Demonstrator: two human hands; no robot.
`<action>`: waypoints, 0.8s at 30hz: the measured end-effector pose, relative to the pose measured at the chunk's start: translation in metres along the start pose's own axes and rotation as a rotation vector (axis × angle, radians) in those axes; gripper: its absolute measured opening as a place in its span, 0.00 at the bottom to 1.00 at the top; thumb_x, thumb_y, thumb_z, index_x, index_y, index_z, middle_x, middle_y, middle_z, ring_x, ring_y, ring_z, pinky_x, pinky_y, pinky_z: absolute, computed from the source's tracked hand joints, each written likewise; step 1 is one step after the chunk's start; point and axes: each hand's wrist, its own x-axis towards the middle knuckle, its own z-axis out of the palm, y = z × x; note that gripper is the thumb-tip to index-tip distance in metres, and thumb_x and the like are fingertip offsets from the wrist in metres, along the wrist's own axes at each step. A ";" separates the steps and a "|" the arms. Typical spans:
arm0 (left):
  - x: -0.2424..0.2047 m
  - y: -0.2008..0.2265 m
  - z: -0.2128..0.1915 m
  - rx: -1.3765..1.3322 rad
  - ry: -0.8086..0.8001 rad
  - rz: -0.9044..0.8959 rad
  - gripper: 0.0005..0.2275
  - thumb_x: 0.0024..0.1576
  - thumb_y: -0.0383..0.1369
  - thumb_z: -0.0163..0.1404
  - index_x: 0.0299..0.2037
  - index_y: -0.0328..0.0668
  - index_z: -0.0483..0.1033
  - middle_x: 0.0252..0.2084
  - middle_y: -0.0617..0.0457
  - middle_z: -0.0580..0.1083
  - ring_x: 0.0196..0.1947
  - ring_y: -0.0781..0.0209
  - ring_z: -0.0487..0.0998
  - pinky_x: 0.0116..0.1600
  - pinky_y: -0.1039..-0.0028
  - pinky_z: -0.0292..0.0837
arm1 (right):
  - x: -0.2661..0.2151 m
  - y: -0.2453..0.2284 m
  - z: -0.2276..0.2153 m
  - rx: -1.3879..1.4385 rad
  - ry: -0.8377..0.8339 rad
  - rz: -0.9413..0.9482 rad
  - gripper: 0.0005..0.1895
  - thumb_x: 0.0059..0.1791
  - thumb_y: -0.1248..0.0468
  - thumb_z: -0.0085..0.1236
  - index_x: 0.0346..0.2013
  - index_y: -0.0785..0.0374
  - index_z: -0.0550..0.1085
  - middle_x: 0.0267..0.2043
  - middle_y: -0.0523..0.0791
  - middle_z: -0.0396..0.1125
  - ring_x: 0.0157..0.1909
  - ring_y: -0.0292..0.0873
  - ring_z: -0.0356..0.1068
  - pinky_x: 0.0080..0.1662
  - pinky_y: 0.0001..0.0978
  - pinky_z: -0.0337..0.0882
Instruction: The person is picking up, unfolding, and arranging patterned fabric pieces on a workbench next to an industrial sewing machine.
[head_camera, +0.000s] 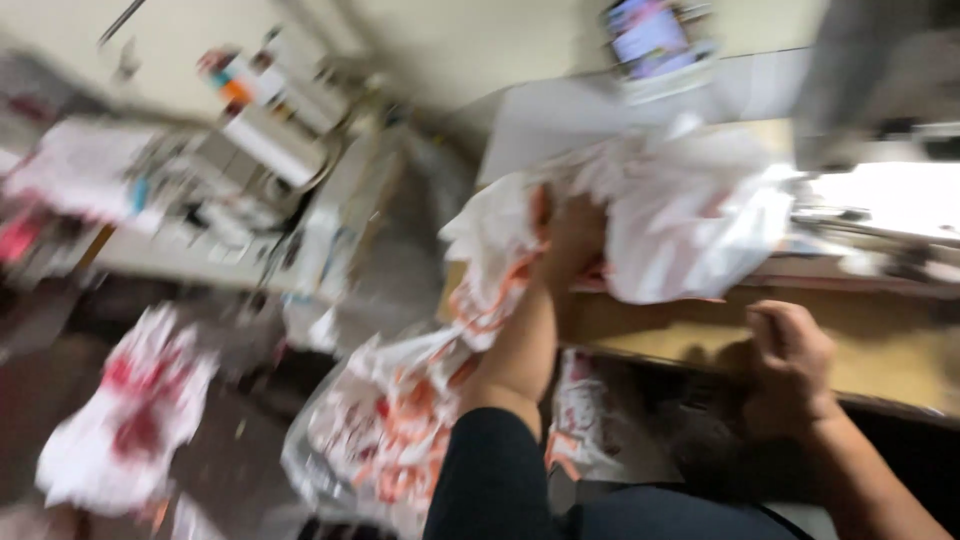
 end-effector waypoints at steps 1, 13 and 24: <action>-0.007 0.009 -0.026 0.023 -0.011 -0.043 0.14 0.55 0.33 0.45 0.41 0.34 0.81 0.33 0.40 0.78 0.38 0.35 0.76 0.45 0.47 0.69 | 0.002 -0.005 0.004 0.023 -0.040 -0.019 0.08 0.58 0.66 0.55 0.51 0.61 0.76 0.52 0.49 0.72 0.53 0.49 0.71 0.59 0.38 0.67; -0.343 0.007 -0.197 0.265 0.089 -0.615 0.08 0.54 0.26 0.47 0.41 0.34 0.77 0.42 0.37 0.75 0.49 0.34 0.73 0.66 0.50 0.61 | 0.021 -0.074 0.094 -0.061 -0.454 -0.129 0.15 0.55 0.62 0.55 0.49 0.72 0.73 0.43 0.59 0.72 0.50 0.61 0.72 0.47 0.47 0.67; -0.423 0.045 -0.285 -0.282 -0.714 -1.937 0.42 0.47 0.36 0.54 0.75 0.56 0.48 0.75 0.37 0.45 0.74 0.31 0.51 0.75 0.42 0.47 | 0.091 -0.191 0.125 -0.204 -0.984 0.154 0.18 0.54 0.52 0.47 0.42 0.59 0.81 0.42 0.50 0.76 0.42 0.52 0.73 0.42 0.43 0.66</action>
